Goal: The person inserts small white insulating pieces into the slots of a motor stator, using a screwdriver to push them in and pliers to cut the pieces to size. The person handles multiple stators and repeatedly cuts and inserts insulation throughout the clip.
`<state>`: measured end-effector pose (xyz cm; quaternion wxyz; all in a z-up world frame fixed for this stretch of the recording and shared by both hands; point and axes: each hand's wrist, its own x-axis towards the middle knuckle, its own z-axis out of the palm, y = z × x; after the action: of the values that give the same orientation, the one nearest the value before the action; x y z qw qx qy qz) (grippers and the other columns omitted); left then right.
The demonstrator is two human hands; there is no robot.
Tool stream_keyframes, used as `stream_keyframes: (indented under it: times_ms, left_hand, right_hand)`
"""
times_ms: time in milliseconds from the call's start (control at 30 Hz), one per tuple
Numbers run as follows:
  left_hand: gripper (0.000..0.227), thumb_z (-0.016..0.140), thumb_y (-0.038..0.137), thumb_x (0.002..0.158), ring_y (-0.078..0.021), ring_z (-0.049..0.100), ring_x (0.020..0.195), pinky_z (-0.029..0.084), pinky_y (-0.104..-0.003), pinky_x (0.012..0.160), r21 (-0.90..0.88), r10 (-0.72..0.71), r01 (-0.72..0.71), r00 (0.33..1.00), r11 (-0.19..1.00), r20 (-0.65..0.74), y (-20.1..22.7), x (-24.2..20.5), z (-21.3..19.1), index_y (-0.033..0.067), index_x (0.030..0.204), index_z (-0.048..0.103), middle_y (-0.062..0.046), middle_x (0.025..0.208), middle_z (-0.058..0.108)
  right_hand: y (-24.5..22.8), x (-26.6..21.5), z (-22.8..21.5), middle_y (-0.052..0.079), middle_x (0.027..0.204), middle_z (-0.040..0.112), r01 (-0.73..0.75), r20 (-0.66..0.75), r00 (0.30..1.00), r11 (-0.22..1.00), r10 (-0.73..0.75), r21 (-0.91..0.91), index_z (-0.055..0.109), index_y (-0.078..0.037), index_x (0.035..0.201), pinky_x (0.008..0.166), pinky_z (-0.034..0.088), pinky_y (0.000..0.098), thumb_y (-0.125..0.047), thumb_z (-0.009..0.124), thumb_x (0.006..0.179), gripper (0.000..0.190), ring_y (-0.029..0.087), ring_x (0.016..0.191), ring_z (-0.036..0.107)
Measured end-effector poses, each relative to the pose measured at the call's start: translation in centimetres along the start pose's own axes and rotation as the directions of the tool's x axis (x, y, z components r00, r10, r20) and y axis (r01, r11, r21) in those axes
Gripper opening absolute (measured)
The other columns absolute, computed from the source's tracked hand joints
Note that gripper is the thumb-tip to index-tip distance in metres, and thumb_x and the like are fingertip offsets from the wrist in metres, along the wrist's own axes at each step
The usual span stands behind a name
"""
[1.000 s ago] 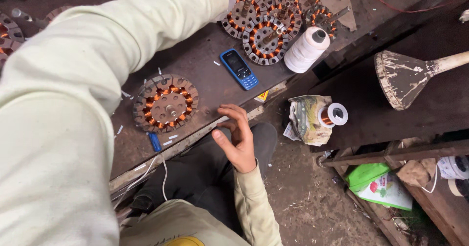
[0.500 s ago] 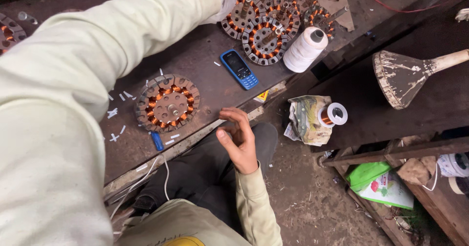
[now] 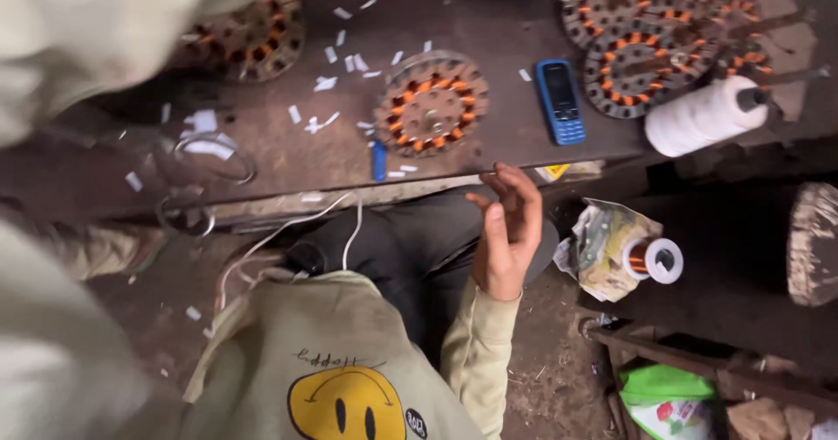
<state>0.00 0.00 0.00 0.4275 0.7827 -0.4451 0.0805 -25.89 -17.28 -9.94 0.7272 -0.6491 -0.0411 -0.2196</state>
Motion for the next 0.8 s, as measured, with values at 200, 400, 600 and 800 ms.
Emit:
stream_keyframes:
  times_ms: [200,400,600,800]
  left_hand:
    - [0.022,0.074,0.004,0.089,-0.0221,0.078,0.075,0.06,-0.03,0.066,-0.034,-0.5,0.52,0.835,0.853,0.228,-4.3,-13.2,-5.0,0.0015,0.111,0.074,-0.018,0.099,0.079]
    - [0.023,0.077,0.001,0.087,-0.0209,0.078,0.073,0.061,-0.029,0.064,-0.129,-0.544,0.589,0.796,0.798,0.265,-5.2,-15.9,-2.1,0.0004,0.109,0.075,-0.017,0.098,0.078]
    - [0.046,0.083,-0.002,0.075,-0.0223,0.076,0.075,0.061,-0.032,0.067,-0.242,-0.49,0.529,0.847,0.813,0.205,-6.8,-17.3,-0.9,0.001,0.119,0.07,-0.014,0.108,0.067]
    - [0.055,0.087,-0.002,0.069,-0.0203,0.077,0.072,0.059,-0.031,0.066,-0.184,-0.498,0.53,0.845,0.828,0.193,-6.4,-17.9,-1.8,0.0024,0.121,0.069,-0.013,0.102,0.071]
  right_hand:
    - [-0.4,-0.7,2.8,0.015,0.151,0.049,0.016,0.104,0.994,1.0,-0.018,0.016,0.054,-0.003,0.139,0.105,0.055,0.0425,-0.019,0.067,0.105,0.04,0.028,0.134,0.057]
    - [-1.4,-1.9,5.8,0.014,0.149,0.048,-0.005,0.194,0.981,0.999,0.012,-0.036,0.056,-0.001,0.137,0.108,0.052,0.0403,-0.017,0.069,0.104,0.04,0.025,0.13,0.056]
    - [-2.6,-1.5,9.6,0.013,0.135,0.057,0.073,0.425,0.903,0.956,0.058,-0.285,0.063,0.0,0.13,0.106,0.05,0.0347,-0.011,0.075,0.1,0.034,0.023,0.124,0.06]
    - [-1.1,-0.9,17.1,0.018,0.135,0.059,0.431,0.683,0.73,0.77,0.009,-0.471,0.061,-0.001,0.128,0.111,0.049,0.0408,-0.011,0.074,0.097,0.035,0.034,0.127,0.058]
